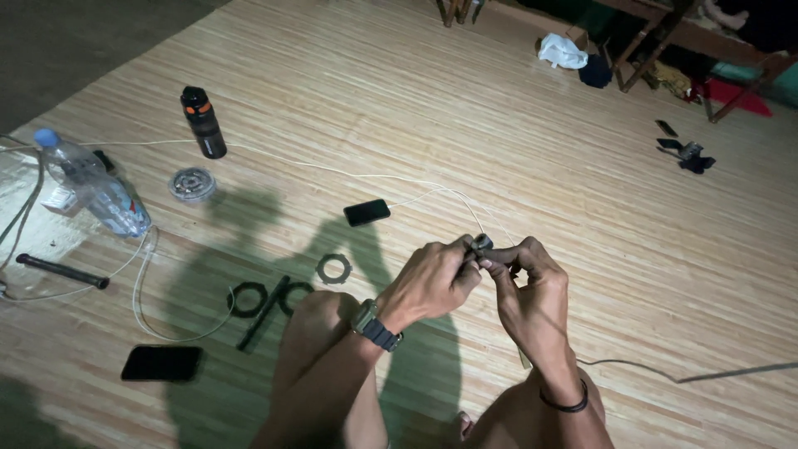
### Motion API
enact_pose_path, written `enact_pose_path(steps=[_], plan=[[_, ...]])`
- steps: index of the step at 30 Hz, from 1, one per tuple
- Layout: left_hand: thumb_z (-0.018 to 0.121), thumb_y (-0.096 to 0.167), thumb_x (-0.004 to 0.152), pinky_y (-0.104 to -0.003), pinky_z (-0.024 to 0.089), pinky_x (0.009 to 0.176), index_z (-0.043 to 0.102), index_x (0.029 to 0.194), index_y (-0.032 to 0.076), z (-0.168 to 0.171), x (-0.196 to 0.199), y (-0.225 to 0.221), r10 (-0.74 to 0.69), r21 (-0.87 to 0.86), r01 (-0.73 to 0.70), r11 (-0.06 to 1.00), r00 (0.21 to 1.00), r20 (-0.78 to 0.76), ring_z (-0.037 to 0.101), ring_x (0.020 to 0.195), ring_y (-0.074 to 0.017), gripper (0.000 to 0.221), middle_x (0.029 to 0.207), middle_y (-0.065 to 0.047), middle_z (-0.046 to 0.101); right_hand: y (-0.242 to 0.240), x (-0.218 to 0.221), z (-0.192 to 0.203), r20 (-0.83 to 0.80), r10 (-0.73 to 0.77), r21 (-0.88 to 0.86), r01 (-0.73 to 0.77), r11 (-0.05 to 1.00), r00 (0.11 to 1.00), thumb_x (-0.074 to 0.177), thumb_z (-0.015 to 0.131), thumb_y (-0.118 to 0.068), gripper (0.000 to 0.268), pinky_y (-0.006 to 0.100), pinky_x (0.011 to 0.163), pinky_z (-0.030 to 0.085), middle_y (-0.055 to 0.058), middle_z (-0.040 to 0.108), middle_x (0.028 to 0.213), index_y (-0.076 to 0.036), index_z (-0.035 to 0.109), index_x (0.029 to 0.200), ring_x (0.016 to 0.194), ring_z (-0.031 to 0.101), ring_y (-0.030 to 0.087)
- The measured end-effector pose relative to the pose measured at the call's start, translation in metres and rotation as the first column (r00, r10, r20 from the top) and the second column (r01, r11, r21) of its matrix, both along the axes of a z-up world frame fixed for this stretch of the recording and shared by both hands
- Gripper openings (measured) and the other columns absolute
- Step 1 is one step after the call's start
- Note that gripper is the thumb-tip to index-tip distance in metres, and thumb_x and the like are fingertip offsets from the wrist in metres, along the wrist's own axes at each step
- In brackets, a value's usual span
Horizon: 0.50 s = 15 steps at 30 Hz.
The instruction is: Sanding the friction surface of a motorcycle brake shoe with sandpaper to prepare it for use.
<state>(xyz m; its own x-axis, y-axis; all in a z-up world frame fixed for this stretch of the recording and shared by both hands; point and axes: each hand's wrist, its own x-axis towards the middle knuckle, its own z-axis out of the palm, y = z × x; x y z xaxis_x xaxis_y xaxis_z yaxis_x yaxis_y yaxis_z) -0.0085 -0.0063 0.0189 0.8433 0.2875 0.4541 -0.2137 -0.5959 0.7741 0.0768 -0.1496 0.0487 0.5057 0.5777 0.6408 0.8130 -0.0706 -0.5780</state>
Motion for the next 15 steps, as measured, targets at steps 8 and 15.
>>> enact_pose_path(steps=[8,15], plan=[[0.051,0.017,0.094,-0.047,0.05,0.043,0.061,0.082,-0.001,-0.015,0.012,-0.006,-0.066,-0.044,0.063,0.997,0.997,-0.048,0.067,0.05,-0.041,0.024,0.056,-0.024,0.062,0.001,-0.003,0.004,-0.006,-0.007,0.021,0.007,1.0,1.0,0.088,0.077,-0.002,0.01,0.033,0.064,0.047,0.01,0.056,0.07,-0.009,0.08,0.093,0.063,0.055,0.021],[0.052,0.016,0.092,-0.049,0.049,0.043,0.059,0.081,-0.001,-0.028,0.015,-0.008,-0.073,-0.057,0.072,0.996,0.997,-0.025,0.065,0.049,-0.0426,0.021,0.055,-0.025,0.06,0.002,-0.005,0.004,-0.007,-0.019,0.031,0.02,0.999,1.0,0.087,0.077,-0.001,0.011,0.033,0.064,0.048,0.009,0.055,0.071,-0.01,0.081,0.093,0.064,0.055,0.02]])
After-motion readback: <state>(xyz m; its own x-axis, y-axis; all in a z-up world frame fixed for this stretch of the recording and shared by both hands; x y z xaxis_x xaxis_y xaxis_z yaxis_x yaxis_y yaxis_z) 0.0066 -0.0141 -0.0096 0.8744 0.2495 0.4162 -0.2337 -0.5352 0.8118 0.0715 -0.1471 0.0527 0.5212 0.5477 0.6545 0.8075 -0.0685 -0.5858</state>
